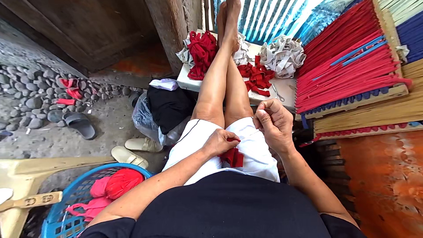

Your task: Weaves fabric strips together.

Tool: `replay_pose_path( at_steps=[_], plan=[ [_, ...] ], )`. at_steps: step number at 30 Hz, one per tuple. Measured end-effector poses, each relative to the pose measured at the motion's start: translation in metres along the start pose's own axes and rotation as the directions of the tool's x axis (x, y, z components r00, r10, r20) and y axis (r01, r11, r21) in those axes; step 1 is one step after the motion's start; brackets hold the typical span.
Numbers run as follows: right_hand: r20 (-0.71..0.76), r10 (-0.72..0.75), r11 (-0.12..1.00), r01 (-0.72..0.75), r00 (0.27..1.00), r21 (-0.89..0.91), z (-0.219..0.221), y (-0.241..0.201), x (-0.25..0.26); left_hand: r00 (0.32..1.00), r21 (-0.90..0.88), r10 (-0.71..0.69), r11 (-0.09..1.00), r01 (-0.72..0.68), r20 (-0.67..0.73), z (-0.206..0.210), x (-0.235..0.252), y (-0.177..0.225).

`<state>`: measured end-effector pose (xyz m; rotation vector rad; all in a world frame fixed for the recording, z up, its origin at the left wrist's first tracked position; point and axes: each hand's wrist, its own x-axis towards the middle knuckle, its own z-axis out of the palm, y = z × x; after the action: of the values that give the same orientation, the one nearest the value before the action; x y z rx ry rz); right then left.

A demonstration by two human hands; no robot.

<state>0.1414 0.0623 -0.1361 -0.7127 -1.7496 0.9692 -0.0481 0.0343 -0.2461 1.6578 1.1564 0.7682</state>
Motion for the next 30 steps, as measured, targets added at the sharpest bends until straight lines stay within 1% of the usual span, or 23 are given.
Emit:
replay_pose_path(
  at_steps=[2, 4, 7, 9, 11, 13, 14, 16, 18, 20, 22, 26, 30],
  plan=[
    [0.004, -0.050, 0.997, 0.050, 0.999, -0.057, -0.001, -0.004, 0.002, 1.000, 0.007, 0.005, 1.000, -0.005, -0.001, -0.001, 0.000, 0.001],
    [0.013, -0.116, 0.981, 0.117, 0.993, -0.155, -0.004, -0.005, 0.004, 1.000, 0.008, 0.022, 1.000, -0.022, 0.002, -0.001, 0.000, 0.001],
    [0.045, -0.237, 0.917, 0.239, 0.970, -0.319, -0.013, 0.005, 0.013, 0.998, 0.014, 0.056, 0.998, -0.056, 0.027, 0.000, 0.000, -0.002],
    [0.009, -0.229, 0.906, 0.216, 0.973, -0.364, -0.020, 0.018, 0.021, 0.995, -0.018, 0.094, 0.995, -0.094, 0.017, 0.000, 0.000, -0.003],
    [-0.067, -0.138, 0.916, 0.102, 0.988, -0.387, -0.028, 0.036, 0.028, 0.995, -0.080, 0.101, 0.992, -0.102, -0.020, -0.001, 0.000, -0.003],
    [-0.115, 0.010, 0.927, -0.052, 0.993, -0.372, -0.035, 0.049, 0.025, 0.996, -0.149, 0.069, 0.986, -0.076, -0.047, -0.004, 0.000, -0.005],
    [-0.116, 0.094, 0.933, -0.129, 0.989, -0.337, -0.034, 0.052, 0.019, 0.997, -0.181, 0.056, 0.981, -0.066, -0.060, -0.006, 0.000, -0.006],
    [-0.071, 0.270, 0.928, -0.279, 0.960, -0.248, -0.023, 0.053, -0.004, 0.998, -0.264, 0.016, 0.964, -0.032, -0.062, -0.007, 0.001, -0.010],
    [0.009, 0.370, 0.915, -0.363, 0.929, -0.176, -0.008, 0.061, -0.028, 0.999, -0.345, -0.033, 0.938, 0.018, -0.036, -0.008, 0.003, -0.012],
    [0.060, 0.422, 0.901, -0.410, 0.905, -0.144, 0.005, 0.069, -0.042, 0.998, -0.385, -0.068, 0.921, 0.058, -0.012, -0.008, 0.005, -0.012],
    [0.074, 0.461, 0.881, -0.446, 0.885, -0.158, 0.013, 0.072, -0.049, 0.998, -0.380, -0.068, 0.923, 0.060, -0.008, -0.007, 0.007, -0.013],
    [0.074, 0.476, 0.871, -0.458, 0.876, -0.176, 0.016, 0.074, -0.048, 0.998, -0.349, -0.056, 0.936, 0.045, -0.022, -0.006, 0.009, -0.015],
    [0.080, 0.488, 0.865, -0.468, 0.869, -0.183, 0.017, 0.076, -0.047, 0.997, -0.377, -0.076, 0.924, 0.059, -0.031, -0.007, 0.008, -0.013]
  ],
)
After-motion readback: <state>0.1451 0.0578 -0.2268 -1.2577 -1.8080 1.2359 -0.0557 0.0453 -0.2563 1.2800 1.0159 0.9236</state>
